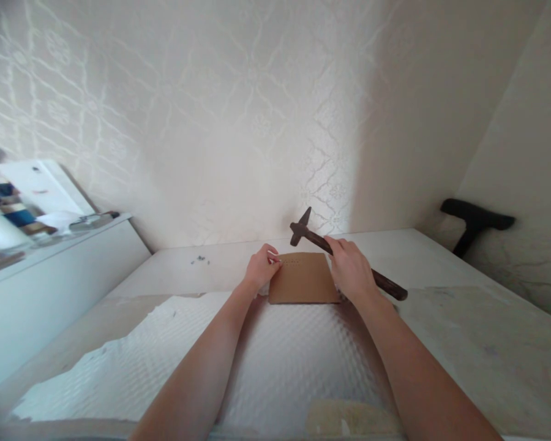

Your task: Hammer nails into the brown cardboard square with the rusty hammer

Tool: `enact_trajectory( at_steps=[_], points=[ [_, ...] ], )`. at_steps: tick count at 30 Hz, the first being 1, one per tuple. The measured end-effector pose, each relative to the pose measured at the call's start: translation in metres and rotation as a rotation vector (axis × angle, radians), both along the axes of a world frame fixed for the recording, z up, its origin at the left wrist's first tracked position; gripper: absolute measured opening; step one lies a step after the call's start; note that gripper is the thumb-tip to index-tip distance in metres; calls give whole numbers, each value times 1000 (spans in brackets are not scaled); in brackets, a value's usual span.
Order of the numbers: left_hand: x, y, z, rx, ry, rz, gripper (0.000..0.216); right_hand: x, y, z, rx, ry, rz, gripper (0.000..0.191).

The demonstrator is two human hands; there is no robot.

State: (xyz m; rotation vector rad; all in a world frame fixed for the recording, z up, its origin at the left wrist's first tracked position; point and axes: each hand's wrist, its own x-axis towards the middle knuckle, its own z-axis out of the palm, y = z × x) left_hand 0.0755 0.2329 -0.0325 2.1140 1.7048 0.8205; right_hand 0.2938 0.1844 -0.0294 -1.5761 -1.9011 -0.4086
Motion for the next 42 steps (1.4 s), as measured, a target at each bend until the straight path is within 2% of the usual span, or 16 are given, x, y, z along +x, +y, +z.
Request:
enact_trajectory(
  at_steps=[3, 10, 17, 27, 42],
  points=[
    [0, 0, -1, -1, -8, 7, 25, -8, -2, -1, 6, -46, 84, 43],
    [0, 0, -1, -13, -26, -1, 29, -20, -6, 0, -15, -98, 150, 49],
    [0, 1, -2, -15, -40, -2, 28, -17, -4, -2, -10, -109, 106, 51],
    [0, 1, -1, -25, -22, 1, 27, -19, -4, -3, -22, -125, 155, 50],
    [1, 0, -1, -23, -18, 4, 29, -16, -2, -4, 29, -73, 138, 50]
  ],
)
